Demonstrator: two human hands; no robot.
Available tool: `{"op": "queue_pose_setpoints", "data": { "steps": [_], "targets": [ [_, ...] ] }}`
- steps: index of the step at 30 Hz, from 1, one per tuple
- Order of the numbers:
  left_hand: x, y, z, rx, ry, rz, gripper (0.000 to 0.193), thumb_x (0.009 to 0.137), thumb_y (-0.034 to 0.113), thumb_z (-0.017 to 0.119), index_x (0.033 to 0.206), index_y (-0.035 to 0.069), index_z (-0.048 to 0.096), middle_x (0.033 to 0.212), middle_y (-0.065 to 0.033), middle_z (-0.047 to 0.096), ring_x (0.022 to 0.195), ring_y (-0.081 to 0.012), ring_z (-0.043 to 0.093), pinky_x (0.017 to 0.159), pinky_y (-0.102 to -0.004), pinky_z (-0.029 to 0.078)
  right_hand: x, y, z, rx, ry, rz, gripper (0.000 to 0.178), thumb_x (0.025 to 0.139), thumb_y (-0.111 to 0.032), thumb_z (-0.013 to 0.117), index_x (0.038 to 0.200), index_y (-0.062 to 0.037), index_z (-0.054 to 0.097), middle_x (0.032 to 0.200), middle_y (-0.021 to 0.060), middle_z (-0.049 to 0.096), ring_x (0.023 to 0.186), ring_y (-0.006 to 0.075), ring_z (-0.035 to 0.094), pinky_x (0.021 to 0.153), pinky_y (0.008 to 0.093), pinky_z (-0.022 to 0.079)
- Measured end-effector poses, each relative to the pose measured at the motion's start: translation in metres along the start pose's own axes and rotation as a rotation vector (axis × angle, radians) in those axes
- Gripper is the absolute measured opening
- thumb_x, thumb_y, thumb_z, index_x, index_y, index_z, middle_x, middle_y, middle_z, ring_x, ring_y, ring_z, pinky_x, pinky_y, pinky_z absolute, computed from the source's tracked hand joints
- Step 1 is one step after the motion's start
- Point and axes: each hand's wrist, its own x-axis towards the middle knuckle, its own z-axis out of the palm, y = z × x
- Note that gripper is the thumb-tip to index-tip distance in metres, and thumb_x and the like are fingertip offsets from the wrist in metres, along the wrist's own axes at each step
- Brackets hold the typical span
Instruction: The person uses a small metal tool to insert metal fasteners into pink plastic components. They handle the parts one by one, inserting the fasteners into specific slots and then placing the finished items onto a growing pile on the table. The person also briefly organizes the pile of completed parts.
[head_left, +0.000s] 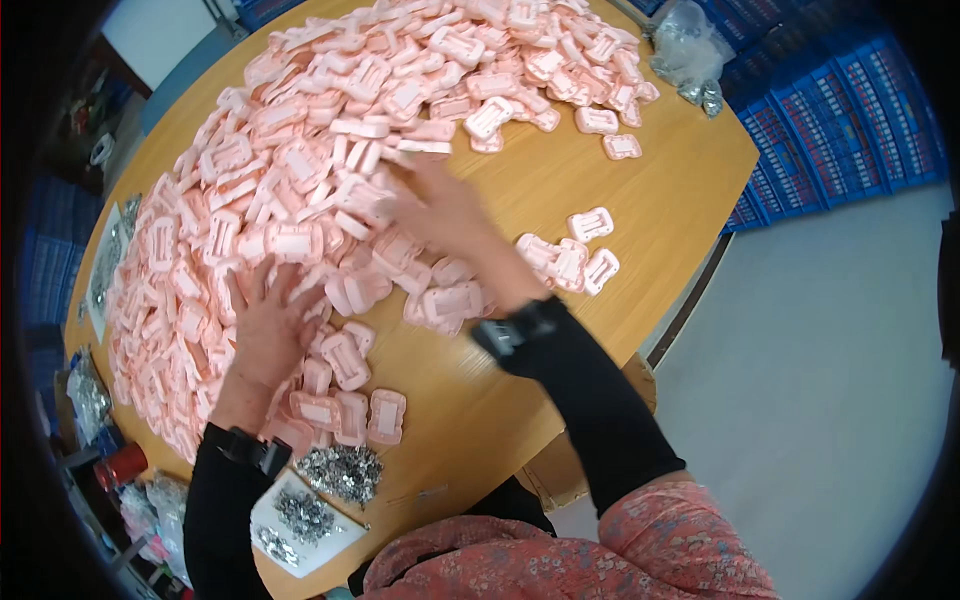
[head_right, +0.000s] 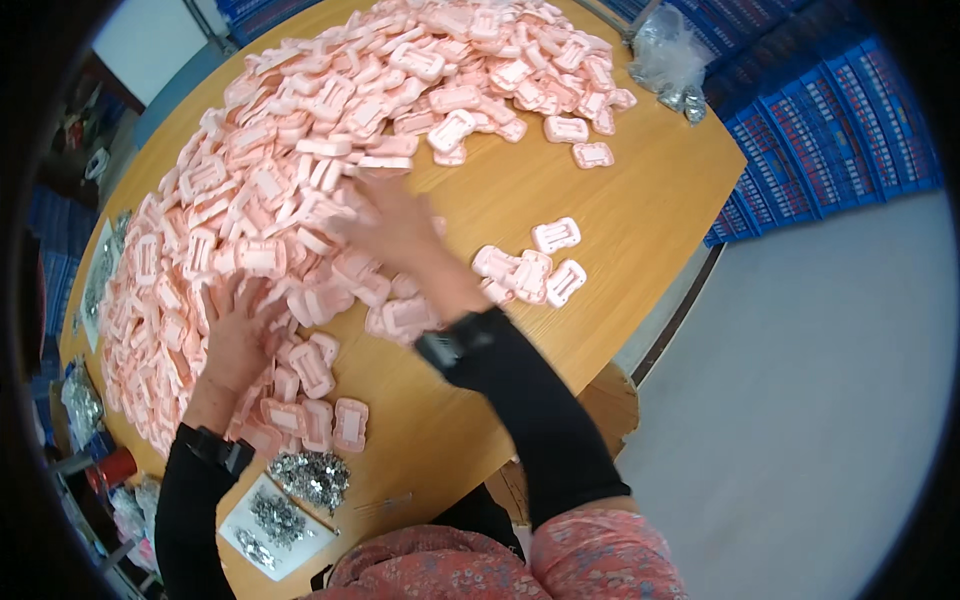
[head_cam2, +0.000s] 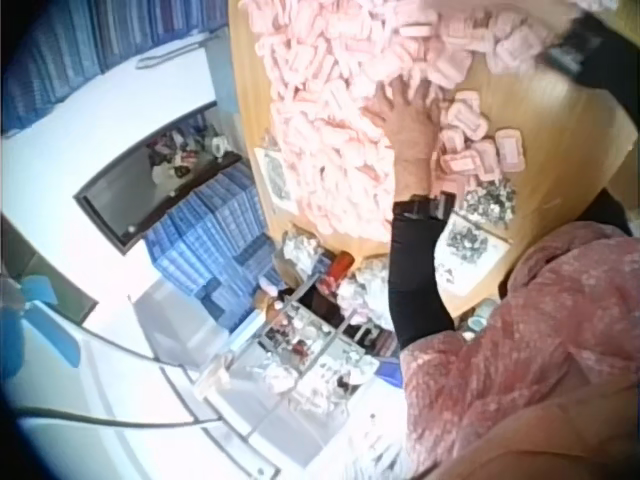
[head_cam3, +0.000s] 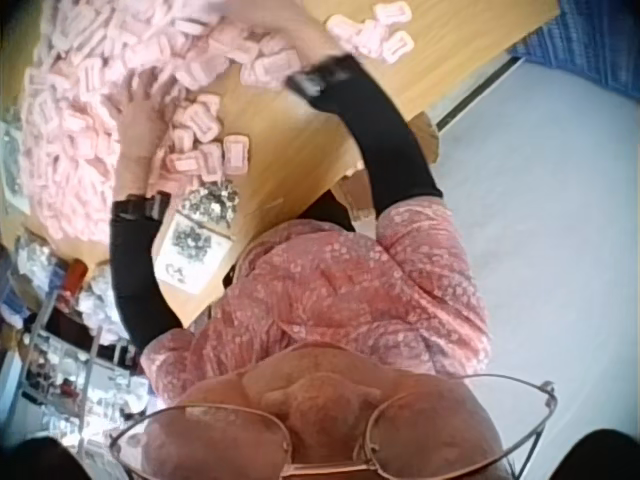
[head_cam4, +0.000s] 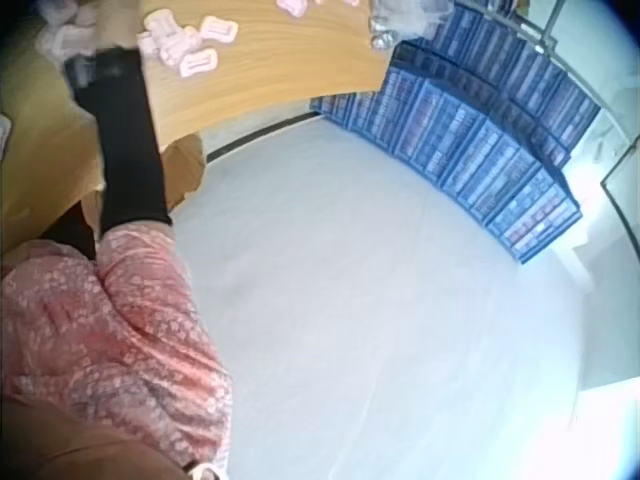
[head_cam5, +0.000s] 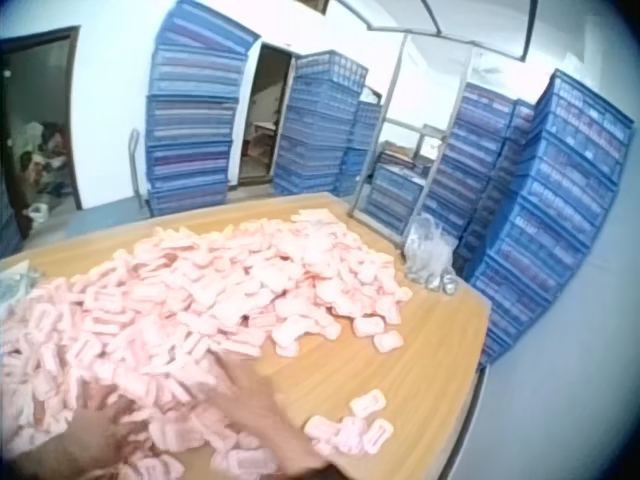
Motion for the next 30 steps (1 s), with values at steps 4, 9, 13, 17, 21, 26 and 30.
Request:
{"op": "queue_pose_setpoints", "data": {
  "steps": [4, 9, 13, 17, 21, 26, 30],
  "targets": [
    [-0.021, -0.041, -0.002, -0.048, 0.034, 0.138, 0.035, 0.077, 0.014, 0.075, 0.112, 0.020, 0.071, 0.144, -0.0073, 0.047, 0.141, -0.0390, 0.033, 0.115, -0.0642, 0.022, -0.068, 0.084, -0.110, 0.003, 0.471, 0.168, 0.065, 0.087, -0.033, 0.074, 0.137, 0.0020, 0.052, 0.142, 0.0203, 0.052, 0.132, 0.0310, 0.049, 0.110, 0.0410, 0.040],
    [-0.040, -0.041, 0.000, -0.102, 0.142, 0.090, 0.036, 0.073, 0.011, 0.075, 0.108, 0.018, 0.071, 0.141, -0.0084, 0.049, 0.138, -0.0388, 0.036, 0.113, -0.0627, 0.027, -0.139, 0.215, -0.133, -0.028, 0.460, 0.168, 0.066, 0.097, -0.026, 0.063, 0.149, 0.0024, 0.035, 0.143, 0.0220, 0.051, 0.132, 0.0272, 0.050, 0.109, 0.0372, 0.040],
    [-0.071, -0.001, 0.010, -0.154, 0.206, 0.127, 0.042, 0.071, 0.014, 0.076, 0.112, 0.017, 0.068, 0.137, -0.0108, 0.051, 0.131, -0.0389, 0.040, 0.108, -0.0591, 0.034, -0.128, 0.145, -0.038, 0.061, 0.350, 0.110, 0.067, 0.094, -0.027, 0.066, 0.148, 0.0017, 0.037, 0.140, 0.0213, 0.054, 0.127, 0.0281, 0.054, 0.105, 0.0394, 0.043],
    [-0.113, 0.047, 0.019, -0.296, -0.091, 0.189, 0.044, 0.082, 0.041, 0.073, 0.121, 0.023, 0.065, 0.148, -0.0077, 0.045, 0.146, -0.0374, 0.027, 0.118, -0.0677, 0.010, -0.086, 0.126, 0.038, -0.219, 0.412, -0.135, 0.070, 0.089, -0.033, 0.072, 0.146, -0.0039, 0.044, 0.133, 0.0186, 0.059, 0.119, 0.0333, 0.058, 0.106, 0.0432, 0.041],
    [-0.131, 0.036, 0.041, -0.240, -0.108, 0.155, 0.039, 0.083, 0.041, 0.072, 0.119, 0.028, 0.068, 0.148, -0.0014, 0.046, 0.144, -0.0344, 0.030, 0.118, -0.0674, 0.009, -0.068, 0.062, 0.088, -0.328, 0.450, -0.042, 0.070, 0.089, -0.044, 0.068, 0.144, -0.0063, 0.046, 0.138, 0.0181, 0.054, 0.130, 0.0328, 0.049, 0.113, 0.0473, 0.030],
    [-0.129, -0.011, 0.057, -0.219, -0.048, 0.258, 0.024, 0.088, 0.034, 0.067, 0.111, 0.031, 0.070, 0.143, 0.0035, 0.050, 0.141, -0.0295, 0.034, 0.119, -0.0623, 0.017, -0.043, 0.030, 0.128, -0.158, 0.310, -0.085, 0.069, 0.091, -0.053, 0.060, 0.144, -0.0099, 0.048, 0.140, 0.0170, 0.053, 0.137, 0.0374, 0.038, 0.119, 0.0533, 0.015],
    [-0.129, -0.039, 0.055, -0.104, -0.037, 0.326, 0.023, 0.085, 0.030, 0.067, 0.108, 0.029, 0.071, 0.145, 0.0047, 0.050, 0.143, -0.0281, 0.034, 0.121, -0.0588, 0.018, -0.032, 0.028, 0.152, -0.189, 0.286, 0.014, 0.069, 0.091, -0.057, 0.058, 0.143, -0.0129, 0.049, 0.140, 0.0177, 0.052, 0.139, 0.0388, 0.034, 0.117, 0.0561, 0.017]
  ]
}}
